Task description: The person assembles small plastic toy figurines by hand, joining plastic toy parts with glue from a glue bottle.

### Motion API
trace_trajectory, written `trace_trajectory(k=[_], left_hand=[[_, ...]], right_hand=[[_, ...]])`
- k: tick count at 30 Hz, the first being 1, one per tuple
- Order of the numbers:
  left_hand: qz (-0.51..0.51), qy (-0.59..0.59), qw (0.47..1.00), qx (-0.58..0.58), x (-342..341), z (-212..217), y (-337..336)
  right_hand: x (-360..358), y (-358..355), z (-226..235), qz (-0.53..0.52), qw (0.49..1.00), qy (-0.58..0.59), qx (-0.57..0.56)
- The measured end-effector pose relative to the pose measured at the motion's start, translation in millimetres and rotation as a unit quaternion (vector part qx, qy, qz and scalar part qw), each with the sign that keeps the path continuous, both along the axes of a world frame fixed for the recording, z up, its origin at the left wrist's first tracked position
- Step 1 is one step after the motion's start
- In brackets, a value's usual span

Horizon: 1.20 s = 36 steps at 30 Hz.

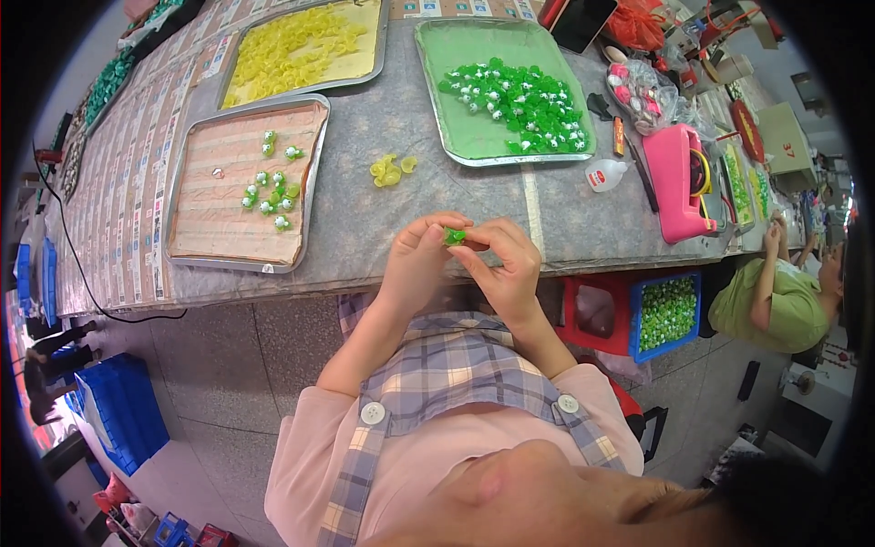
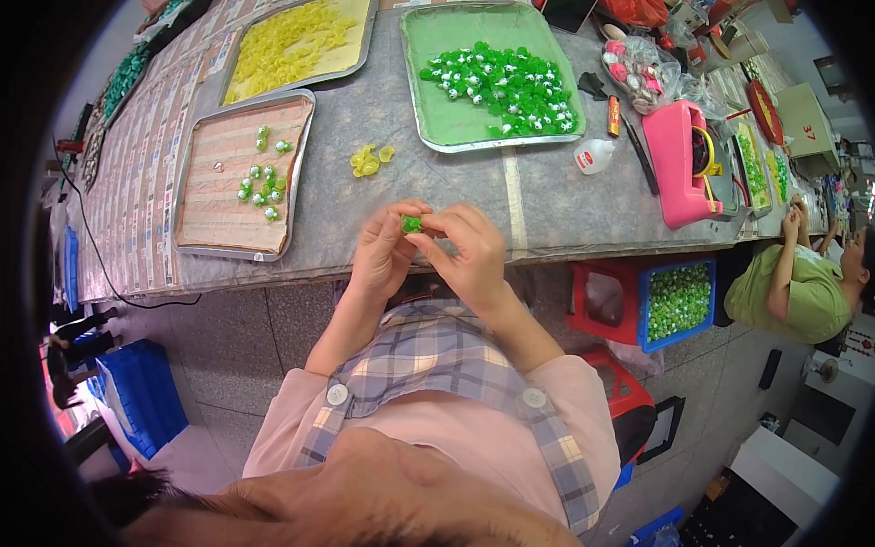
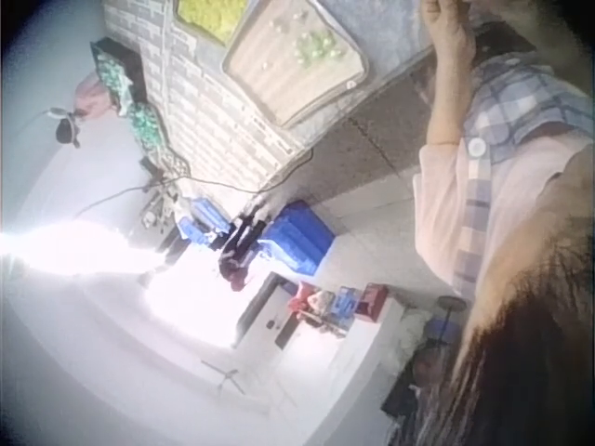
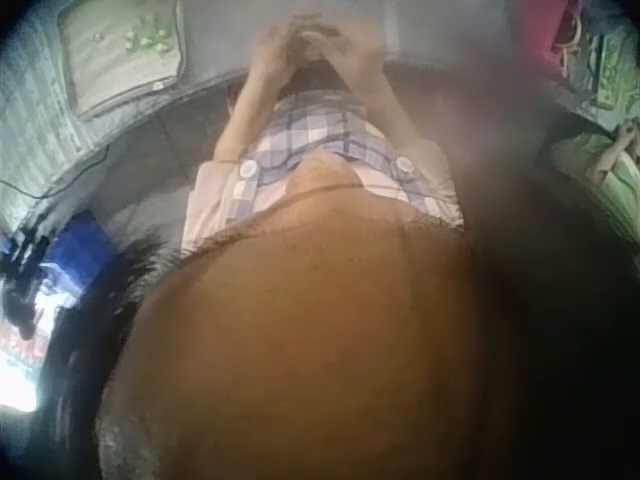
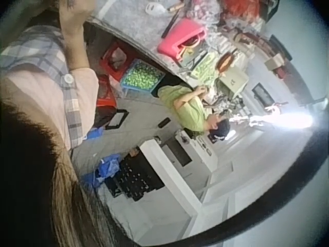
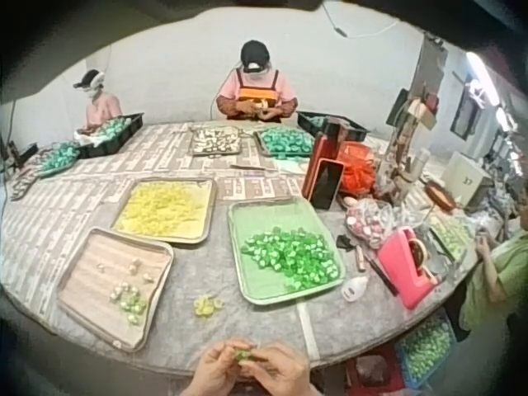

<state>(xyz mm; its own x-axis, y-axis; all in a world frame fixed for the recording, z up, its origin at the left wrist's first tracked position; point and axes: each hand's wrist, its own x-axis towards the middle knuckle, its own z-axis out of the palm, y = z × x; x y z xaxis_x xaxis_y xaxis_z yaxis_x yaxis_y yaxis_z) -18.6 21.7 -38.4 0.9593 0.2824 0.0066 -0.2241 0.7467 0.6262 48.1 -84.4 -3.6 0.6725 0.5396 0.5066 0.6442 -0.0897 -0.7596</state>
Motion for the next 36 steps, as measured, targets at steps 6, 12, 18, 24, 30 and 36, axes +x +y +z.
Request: trace_trajectory(k=[6, 12, 18, 24, 30, 36], left_hand=[[0.01, 0.011, 1.0, 0.003, -2.2, 0.6, -0.9], [0.015, 0.021, 1.0, -0.009, -2.5, 6.9, -2.4], [0.017, 0.008, 1.0, -0.013, -2.5, 7.9, -2.7], [0.014, -0.008, 1.0, -0.011, -1.8, 6.3, -2.3], [0.001, -0.016, 0.999, -0.032, -1.4, 7.8, -1.6], [-0.01, -0.004, 0.999, -0.041, -1.2, 7.6, -1.5]], right_hand=[[2.0, -3.9, 0.0, 0.02, 0.996, 0.078, 0.024], [3.9, -5.3, -1.0, 0.045, 0.991, 0.122, 0.043], [2.7, -6.5, -1.8, 0.055, 0.986, 0.147, 0.059], [2.2, -6.1, -0.4, 0.055, 0.985, 0.151, 0.065], [2.6, -6.4, 0.8, 0.056, 0.984, 0.154, 0.064], [4.7, -5.4, 1.1, 0.024, 0.996, 0.07, 0.052]])
